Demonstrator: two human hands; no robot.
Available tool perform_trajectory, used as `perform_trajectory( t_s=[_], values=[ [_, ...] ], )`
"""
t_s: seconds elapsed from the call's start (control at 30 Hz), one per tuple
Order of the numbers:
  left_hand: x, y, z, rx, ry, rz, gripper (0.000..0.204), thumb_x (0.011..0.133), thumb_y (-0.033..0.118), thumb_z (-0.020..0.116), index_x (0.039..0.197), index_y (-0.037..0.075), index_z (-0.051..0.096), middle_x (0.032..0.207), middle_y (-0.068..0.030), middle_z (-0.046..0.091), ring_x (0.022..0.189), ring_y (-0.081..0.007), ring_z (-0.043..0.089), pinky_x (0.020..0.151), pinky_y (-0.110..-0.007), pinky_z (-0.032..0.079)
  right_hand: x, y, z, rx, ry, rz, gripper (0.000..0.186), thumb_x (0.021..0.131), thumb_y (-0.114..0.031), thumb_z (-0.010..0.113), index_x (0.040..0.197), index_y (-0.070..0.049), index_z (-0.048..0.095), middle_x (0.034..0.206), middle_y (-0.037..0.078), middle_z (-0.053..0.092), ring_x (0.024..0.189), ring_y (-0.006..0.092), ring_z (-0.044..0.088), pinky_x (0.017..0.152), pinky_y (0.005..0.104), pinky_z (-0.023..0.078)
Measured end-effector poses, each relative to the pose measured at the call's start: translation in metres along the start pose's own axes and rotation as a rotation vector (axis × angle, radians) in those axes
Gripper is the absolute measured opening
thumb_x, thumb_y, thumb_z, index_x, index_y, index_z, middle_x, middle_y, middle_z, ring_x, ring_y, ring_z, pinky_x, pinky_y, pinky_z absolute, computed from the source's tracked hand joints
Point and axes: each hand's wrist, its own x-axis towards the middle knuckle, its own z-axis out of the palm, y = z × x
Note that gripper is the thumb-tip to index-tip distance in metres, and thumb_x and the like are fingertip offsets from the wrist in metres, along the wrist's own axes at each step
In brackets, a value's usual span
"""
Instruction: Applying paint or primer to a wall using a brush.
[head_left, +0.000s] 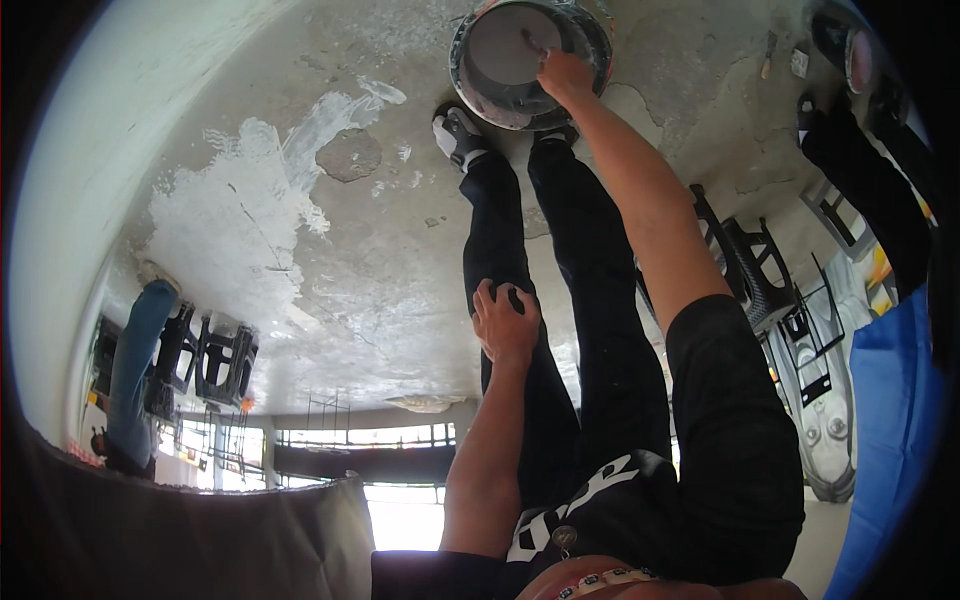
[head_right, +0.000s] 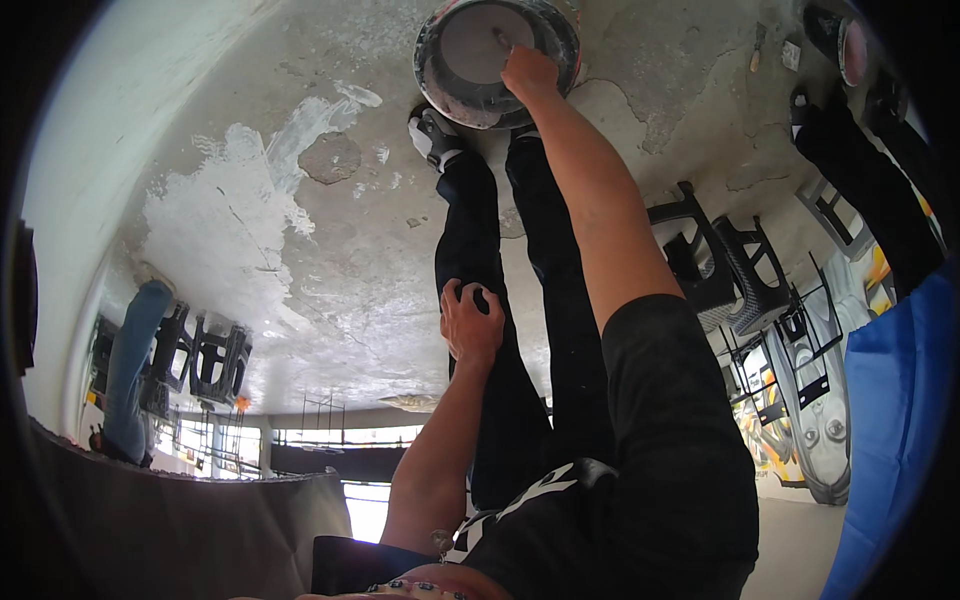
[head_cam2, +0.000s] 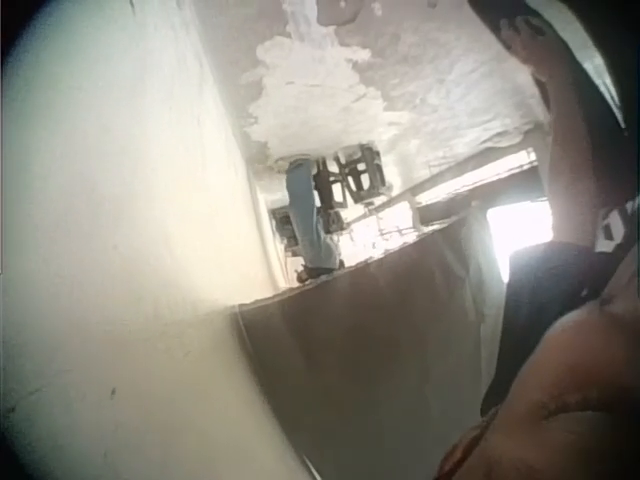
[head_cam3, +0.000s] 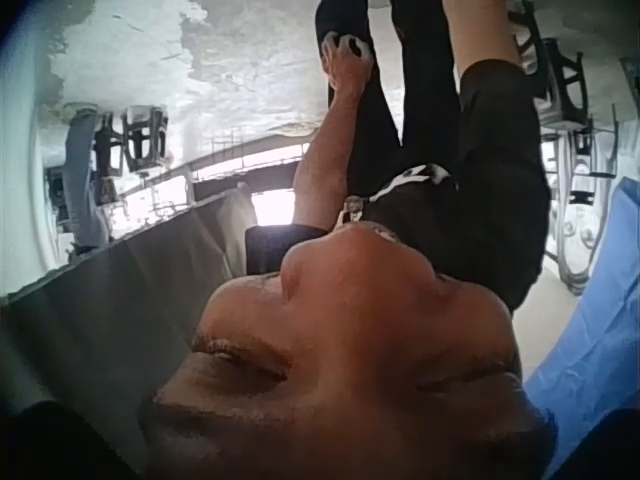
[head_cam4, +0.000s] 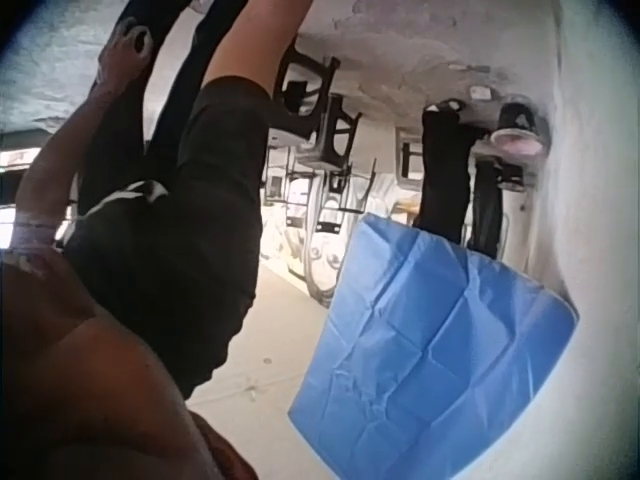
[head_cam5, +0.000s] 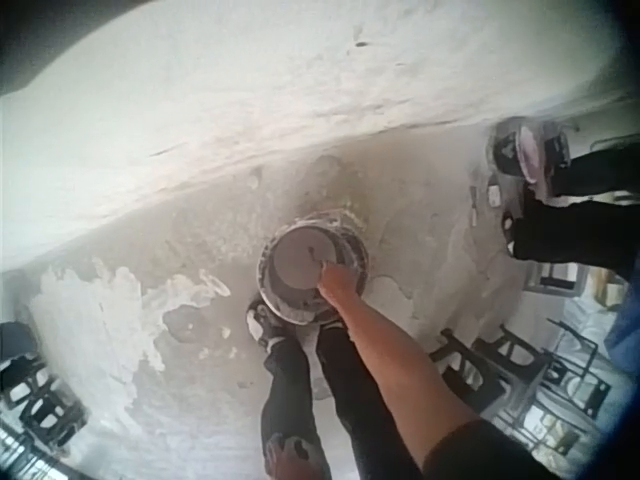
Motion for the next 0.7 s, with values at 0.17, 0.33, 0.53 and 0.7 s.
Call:
perform_trajectory(
  t_s=[0.17,0.33,0.53,0.7],
  values=[
    [0.003,0.004,-0.004,0.034,0.005,0.025,0.029,0.091,0.028,0.059,0.107,0.006,0.07,0.132,-0.016,0.054,0.127,-0.0333,0.051,0.098,-0.047,0.046,-0.021,-0.004,0.018,0.057,-0.115,-0.064,0.031,0.091,-0.028,0.063,0.112,-0.005,0.066,0.104,0.024,0.072,0.101,0.04,0.07,0.085,0.0505,0.057],
    [0.006,0.008,-0.001,-0.006,-0.008,0.025,0.029,0.09,0.027,0.06,0.106,0.006,0.07,0.132,-0.0167,0.054,0.125,-0.0342,0.052,0.098,-0.048,0.046,-0.039,0.007,0.053,0.276,-0.178,0.085,0.038,0.094,-0.031,0.06,0.122,-0.007,0.065,0.111,0.022,0.071,0.11,0.0404,0.066,0.093,0.0494,0.054],
    [0.005,0.003,0.001,0.048,-0.006,0.029,0.03,0.089,0.028,0.06,0.106,0.005,0.07,0.132,-0.0178,0.054,0.125,-0.0342,0.052,0.097,-0.047,0.046,-0.053,-0.009,0.061,0.35,-0.247,0.004,0.041,0.096,-0.034,0.054,0.122,-0.005,0.066,0.121,0.025,0.067,0.117,0.0423,0.062,0.098,0.0506,0.051],
    [0.004,0.005,0.003,0.049,-0.015,0.022,0.031,0.09,0.028,0.06,0.107,0.005,0.07,0.133,-0.0179,0.054,0.125,-0.0341,0.052,0.097,-0.047,0.045,-0.032,0.001,0.05,0.487,-0.315,0.11,0.046,0.097,-0.038,0.052,0.12,0.0,0.065,0.122,0.029,0.065,0.116,0.0445,0.061,0.099,0.0519,0.049]
  ],
)
